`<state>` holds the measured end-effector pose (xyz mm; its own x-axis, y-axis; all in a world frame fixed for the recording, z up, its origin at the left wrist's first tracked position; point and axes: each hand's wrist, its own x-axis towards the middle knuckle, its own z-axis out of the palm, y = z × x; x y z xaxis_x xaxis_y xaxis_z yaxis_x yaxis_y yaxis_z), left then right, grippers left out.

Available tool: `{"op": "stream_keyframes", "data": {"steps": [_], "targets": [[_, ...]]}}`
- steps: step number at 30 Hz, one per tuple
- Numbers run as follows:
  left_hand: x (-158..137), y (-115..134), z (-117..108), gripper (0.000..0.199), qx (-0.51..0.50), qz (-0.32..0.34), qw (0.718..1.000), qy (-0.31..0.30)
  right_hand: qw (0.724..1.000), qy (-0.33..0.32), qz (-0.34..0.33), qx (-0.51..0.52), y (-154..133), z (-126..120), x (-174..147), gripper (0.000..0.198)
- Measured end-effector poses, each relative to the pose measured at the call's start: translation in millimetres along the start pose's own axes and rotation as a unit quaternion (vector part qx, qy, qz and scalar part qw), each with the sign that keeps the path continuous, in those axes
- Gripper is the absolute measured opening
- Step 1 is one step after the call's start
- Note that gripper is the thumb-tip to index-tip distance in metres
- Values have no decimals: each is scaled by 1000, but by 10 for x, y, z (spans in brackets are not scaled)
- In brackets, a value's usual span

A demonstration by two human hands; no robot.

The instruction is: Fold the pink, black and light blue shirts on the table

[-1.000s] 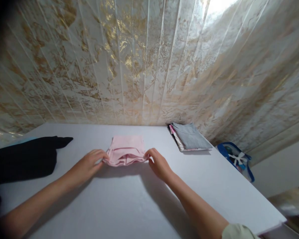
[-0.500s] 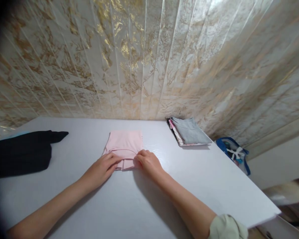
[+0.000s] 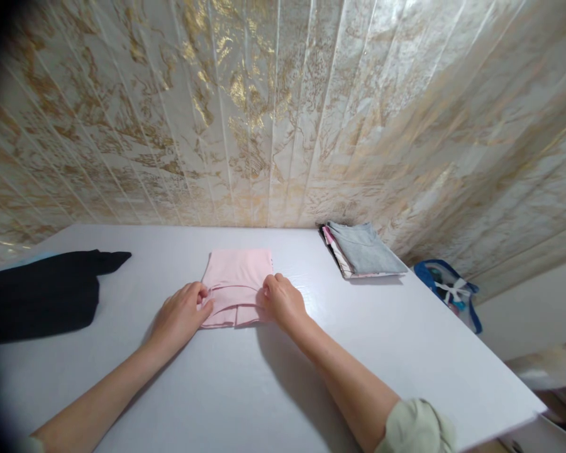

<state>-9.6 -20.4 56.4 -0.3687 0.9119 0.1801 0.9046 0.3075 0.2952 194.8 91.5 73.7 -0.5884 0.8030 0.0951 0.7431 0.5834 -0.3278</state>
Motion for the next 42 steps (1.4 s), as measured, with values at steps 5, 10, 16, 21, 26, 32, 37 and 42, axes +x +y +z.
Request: {"op": "stream_keyframes", "data": {"steps": [5,10,16,21,26,32,37,42], "targets": [[-32,-18,-73,7,23,20,999,12,999,18,6,-38,25,118,6,10],[-117,43,-174,10,102,60,993,30,999,17,14,-32,94,84,-41,10],[-113,73,-145,13,62,79,993,64,999,12,-16,-45,29,65,-50,15],[-69,-16,-80,14,39,88,995,19,998,-12,-9,-64,70,56,-32,15],[-71,-44,-66,10,49,62,997,16,999,-7,-1,-48,102,-42,-72,11],[-109,4,-56,17,47,49,998,2,999,-6,-10,-49,73,6,-85,16],[-80,-21,-70,18,19,37,999,11,999,11,-5,-39,82,75,-83,11],[-9,-119,-71,15,-55,20,998,34,998,19,53,19,111,-45,-73,23]]}}
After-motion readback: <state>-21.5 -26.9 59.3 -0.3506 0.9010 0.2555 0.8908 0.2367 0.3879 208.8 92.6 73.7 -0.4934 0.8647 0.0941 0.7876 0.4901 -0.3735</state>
